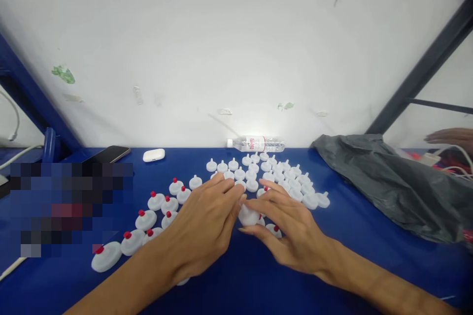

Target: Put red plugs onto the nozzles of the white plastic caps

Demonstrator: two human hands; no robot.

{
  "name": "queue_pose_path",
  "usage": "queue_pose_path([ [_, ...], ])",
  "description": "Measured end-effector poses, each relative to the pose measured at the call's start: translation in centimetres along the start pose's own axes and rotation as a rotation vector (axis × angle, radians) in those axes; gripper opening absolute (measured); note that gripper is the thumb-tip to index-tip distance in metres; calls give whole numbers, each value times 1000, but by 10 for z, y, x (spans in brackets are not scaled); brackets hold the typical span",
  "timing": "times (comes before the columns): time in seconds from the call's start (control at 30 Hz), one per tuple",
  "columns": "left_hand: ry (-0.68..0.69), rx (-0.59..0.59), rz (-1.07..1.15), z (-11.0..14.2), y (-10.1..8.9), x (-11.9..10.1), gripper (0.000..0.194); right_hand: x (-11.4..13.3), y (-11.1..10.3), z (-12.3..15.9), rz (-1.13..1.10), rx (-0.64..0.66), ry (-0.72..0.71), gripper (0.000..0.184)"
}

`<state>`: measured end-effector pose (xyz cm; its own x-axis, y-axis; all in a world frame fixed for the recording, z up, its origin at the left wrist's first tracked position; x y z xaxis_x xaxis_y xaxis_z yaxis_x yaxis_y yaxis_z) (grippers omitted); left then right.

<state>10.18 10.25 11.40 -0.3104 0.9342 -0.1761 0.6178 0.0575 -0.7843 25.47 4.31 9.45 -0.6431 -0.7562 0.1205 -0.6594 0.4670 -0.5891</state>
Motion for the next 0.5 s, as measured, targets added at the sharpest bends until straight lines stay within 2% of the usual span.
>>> queue_pose_path([
  [0.2, -60, 1, 3, 8, 12, 5, 28, 0, 1, 0, -23, 8, 0, 40],
  [0.33, -17, -30, -50, 7, 12, 0, 25, -2, 3, 0, 42, 36, -48, 42],
  [0.5, 9, -83, -137, 6, 9, -10, 30, -3, 0, 2, 40, 21, -73, 54],
])
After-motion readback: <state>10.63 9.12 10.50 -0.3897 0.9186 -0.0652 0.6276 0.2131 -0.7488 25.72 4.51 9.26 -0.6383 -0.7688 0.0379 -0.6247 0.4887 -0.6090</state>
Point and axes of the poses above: each hand's wrist, its own z-axis away from the middle knuckle, its own y-axis out of the palm, x = y × z, the point moved 5 cm from there along -z, towards the middle knuckle
